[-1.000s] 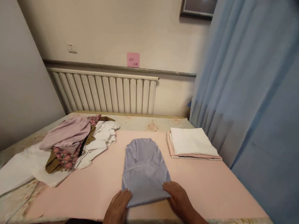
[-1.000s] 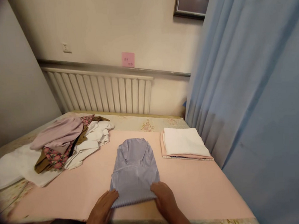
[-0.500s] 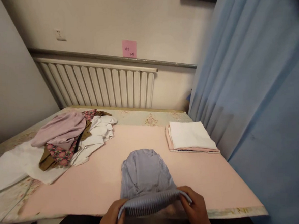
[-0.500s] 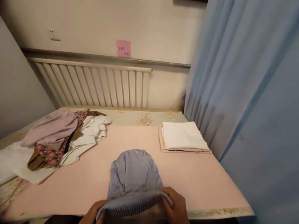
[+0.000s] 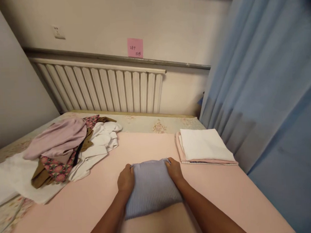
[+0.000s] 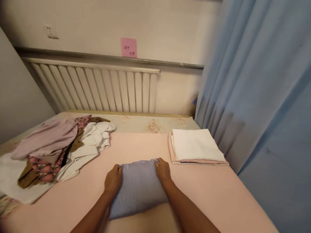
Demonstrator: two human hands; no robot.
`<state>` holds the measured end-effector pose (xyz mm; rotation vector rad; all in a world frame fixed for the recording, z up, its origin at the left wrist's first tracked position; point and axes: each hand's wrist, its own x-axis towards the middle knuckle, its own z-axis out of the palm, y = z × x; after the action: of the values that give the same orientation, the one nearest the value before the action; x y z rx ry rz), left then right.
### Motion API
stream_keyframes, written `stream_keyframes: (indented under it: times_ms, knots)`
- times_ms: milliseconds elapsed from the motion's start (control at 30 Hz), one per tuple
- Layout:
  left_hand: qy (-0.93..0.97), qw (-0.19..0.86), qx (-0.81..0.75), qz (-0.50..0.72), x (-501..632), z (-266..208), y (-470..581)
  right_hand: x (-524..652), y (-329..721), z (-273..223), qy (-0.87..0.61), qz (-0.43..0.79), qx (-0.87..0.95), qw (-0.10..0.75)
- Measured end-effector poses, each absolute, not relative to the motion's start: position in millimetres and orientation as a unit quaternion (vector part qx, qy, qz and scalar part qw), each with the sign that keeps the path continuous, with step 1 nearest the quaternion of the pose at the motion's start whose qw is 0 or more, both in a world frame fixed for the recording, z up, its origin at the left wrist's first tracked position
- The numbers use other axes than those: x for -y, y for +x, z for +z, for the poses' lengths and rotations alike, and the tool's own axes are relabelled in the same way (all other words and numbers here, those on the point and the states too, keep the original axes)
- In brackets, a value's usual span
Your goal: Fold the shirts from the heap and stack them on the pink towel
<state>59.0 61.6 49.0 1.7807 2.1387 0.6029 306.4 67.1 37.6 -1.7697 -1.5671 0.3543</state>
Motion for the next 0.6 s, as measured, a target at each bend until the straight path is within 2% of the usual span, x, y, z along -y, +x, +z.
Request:
stream_keyframes:
  times_ms: [133, 333, 467, 600]
  knots:
    - [0.618, 0.137, -0.752, 0.183, -74.4, 35.7, 57.3, -81.1, 310.0, 13.9, -0.705, 0.133, 0.612, 0.332]
    - [0.632, 0.049, -0.743, 0.216, -51.2, 47.3, 67.9, -63.6, 313.1, 24.0, -0.696, 0.090, 0.628, 0.337]
    - [0.735, -0.030, -0.640, 0.220, -25.3, 36.0, 101.4, -31.7, 286.4, 23.2, -0.585, -0.018, 0.736, 0.339]
    - [0.789, -0.005, -0.597, 0.149, -8.9, 7.6, 123.9, -3.9, 265.3, 6.2, -0.513, -0.004, 0.819, 0.258]
